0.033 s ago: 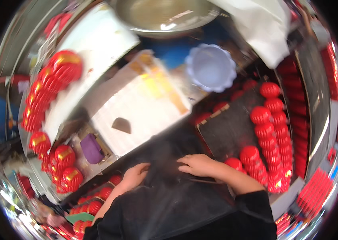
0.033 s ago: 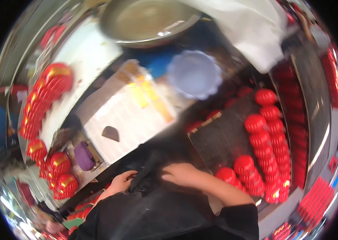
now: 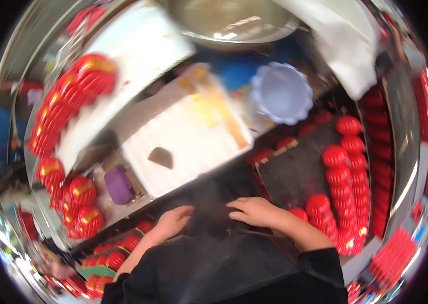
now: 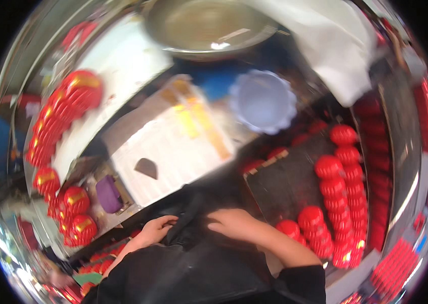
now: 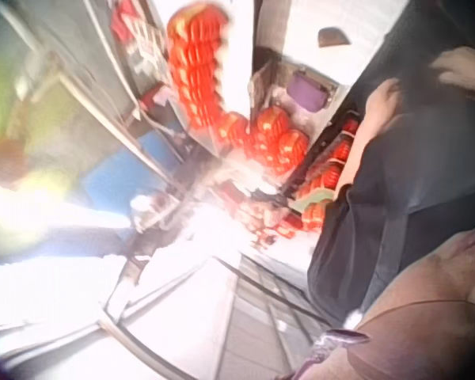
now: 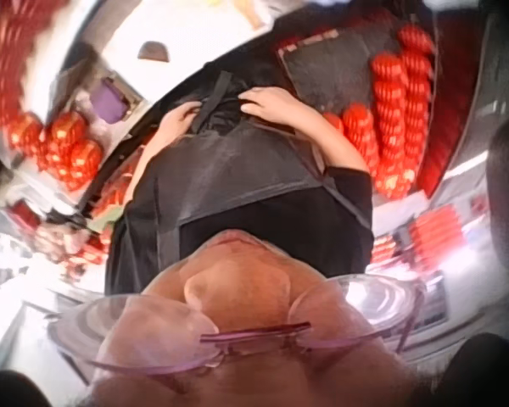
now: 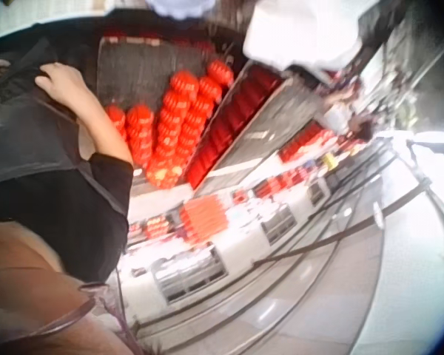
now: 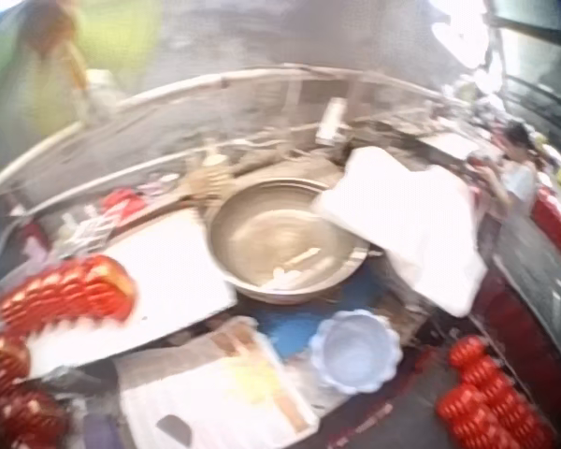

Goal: The person repeatedly picks up red plastic bottles, places them on a purple block, and applies a gold label to the front of each bottle. They smooth the label and then place the finished bottle aside before repeating the process.

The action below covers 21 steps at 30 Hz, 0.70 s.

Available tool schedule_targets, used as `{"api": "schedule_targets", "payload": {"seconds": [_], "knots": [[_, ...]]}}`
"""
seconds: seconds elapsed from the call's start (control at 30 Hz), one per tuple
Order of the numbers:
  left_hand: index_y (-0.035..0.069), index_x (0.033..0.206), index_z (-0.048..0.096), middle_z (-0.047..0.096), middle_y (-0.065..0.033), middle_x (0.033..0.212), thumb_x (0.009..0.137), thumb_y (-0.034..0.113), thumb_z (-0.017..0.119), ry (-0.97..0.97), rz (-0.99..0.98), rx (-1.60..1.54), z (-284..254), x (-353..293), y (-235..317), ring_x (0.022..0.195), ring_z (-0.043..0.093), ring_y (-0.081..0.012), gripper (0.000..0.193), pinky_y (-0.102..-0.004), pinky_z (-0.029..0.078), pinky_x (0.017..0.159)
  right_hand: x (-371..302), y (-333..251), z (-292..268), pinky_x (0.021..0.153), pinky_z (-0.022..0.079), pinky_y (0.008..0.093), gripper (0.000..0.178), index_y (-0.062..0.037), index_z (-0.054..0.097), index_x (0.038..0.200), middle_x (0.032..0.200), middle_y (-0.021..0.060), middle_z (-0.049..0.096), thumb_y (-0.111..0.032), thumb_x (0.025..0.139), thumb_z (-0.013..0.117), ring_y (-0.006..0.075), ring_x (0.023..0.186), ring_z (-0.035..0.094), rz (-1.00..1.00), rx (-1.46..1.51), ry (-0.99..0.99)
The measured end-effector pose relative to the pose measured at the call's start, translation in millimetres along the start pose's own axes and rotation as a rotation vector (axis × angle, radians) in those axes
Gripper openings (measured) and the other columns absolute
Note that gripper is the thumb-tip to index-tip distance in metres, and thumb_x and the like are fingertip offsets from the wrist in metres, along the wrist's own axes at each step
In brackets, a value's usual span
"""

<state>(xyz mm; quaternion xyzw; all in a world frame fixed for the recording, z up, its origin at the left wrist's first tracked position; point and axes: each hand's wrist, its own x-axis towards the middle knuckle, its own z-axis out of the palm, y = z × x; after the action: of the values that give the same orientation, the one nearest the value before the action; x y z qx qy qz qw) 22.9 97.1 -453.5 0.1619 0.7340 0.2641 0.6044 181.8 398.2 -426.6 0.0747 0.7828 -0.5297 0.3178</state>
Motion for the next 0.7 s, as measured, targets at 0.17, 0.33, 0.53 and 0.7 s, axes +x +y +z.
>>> {"api": "schedule_targets", "payload": {"seconds": [0.17, 0.33, 0.53, 0.7], "knots": [[0.001, 0.132, 0.066, 0.075, -0.0074, 0.117, 0.106, 0.015, 0.059, -0.239, 0.213, -0.223, -87.2, -13.3, 40.6, 0.106, 0.069, -0.0134, 0.031, -0.0302, 0.055, 0.094, 53.0, -62.2, -67.9, 0.085, 0.058, 0.0387, 0.026, -0.0030, 0.074, 0.119, 0.104, 0.0139, 0.077, -0.012, 0.095, 0.069, 0.0308, 0.095, 0.075, -0.266, 0.020, 0.255], [-0.004, 0.113, 0.073, 0.078, -0.0157, 0.094, 0.094, 0.010, 0.067, 0.080, 0.839, -0.228, -168.5, -44.8, 27.2, 0.083, 0.076, -0.0269, 0.024, -0.0369, 0.058, 0.074, 113.2, -131.4, -107.3, 0.063, 0.054, 0.0331, 0.018, -0.0009, 0.078, 0.101, 0.077, 0.0125, 0.073, 0.003, 0.084, 0.074, 0.0247, 0.069, 0.072, -0.445, -0.179, 0.451], [-0.003, 0.106, 0.062, 0.067, -0.0138, 0.085, 0.092, 0.006, 0.063, 1.077, 1.107, -0.581, -197.2, -54.4, -37.9, 0.072, 0.065, -0.0210, 0.017, -0.0327, 0.053, 0.068, 203.8, -169.7, -91.3, 0.059, 0.050, 0.0328, 0.008, -0.0015, 0.077, 0.091, 0.074, 0.0112, 0.071, -0.001, 0.083, 0.077, 0.0245, 0.064, 0.068, -0.556, -0.313, 0.388], [-0.001, 0.114, 0.066, 0.068, -0.0087, 0.090, 0.099, 0.002, 0.060, 1.320, 1.030, -0.830, -202.4, -42.5, -96.7, 0.083, 0.064, -0.0168, 0.017, -0.0289, 0.050, 0.079, 251.7, -146.7, -33.7, 0.063, 0.053, 0.0358, 0.013, 0.0003, 0.074, 0.090, 0.082, 0.0134, 0.073, -0.012, 0.088, 0.077, 0.0289, 0.071, 0.070, -0.480, -0.588, 0.359]]}}
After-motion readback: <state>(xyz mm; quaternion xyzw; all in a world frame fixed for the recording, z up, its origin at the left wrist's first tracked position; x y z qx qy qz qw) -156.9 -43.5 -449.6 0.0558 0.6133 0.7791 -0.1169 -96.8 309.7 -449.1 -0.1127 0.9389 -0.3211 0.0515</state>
